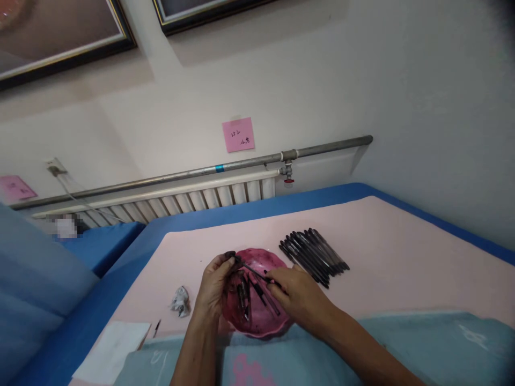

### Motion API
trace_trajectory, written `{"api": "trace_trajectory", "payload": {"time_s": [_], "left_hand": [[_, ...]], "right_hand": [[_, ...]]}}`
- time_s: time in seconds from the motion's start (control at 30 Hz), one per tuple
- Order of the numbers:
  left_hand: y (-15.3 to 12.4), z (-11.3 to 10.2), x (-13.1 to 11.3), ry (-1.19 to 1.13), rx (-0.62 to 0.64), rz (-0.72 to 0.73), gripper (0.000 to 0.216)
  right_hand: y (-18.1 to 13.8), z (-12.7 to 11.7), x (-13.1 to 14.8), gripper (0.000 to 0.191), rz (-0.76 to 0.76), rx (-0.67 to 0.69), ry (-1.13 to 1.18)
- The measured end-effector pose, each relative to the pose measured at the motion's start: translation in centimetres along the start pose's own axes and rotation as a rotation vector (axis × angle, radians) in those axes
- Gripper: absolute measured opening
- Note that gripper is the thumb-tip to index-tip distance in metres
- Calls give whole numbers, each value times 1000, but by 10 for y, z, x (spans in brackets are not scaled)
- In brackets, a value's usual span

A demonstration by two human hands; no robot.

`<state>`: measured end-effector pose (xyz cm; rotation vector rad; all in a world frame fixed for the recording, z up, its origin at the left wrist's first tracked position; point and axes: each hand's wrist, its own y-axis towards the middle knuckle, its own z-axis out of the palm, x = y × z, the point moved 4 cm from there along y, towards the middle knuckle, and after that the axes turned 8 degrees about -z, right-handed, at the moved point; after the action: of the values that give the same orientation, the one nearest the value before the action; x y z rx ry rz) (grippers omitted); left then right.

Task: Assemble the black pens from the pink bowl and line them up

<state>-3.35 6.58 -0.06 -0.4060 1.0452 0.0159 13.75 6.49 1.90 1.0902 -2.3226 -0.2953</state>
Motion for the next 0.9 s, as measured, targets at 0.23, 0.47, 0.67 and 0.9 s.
{"api": "trace_trajectory", "payload": {"time_s": [0.23,0.47,0.67,0.9], "left_hand": [[0,3,8,96,78,-12,27],[-1,8,18,78,136,-65,24],[-4,13,22,100,158,-63,22],[-6,12,13,216,112,-8,25]], "right_hand": [[-1,2,0,15,-7,2,-35],[-1,7,4,16,11,-7,17],[-2,7,5,13,77,-38,167],[1,0,-5,14,158,-88,189]]}}
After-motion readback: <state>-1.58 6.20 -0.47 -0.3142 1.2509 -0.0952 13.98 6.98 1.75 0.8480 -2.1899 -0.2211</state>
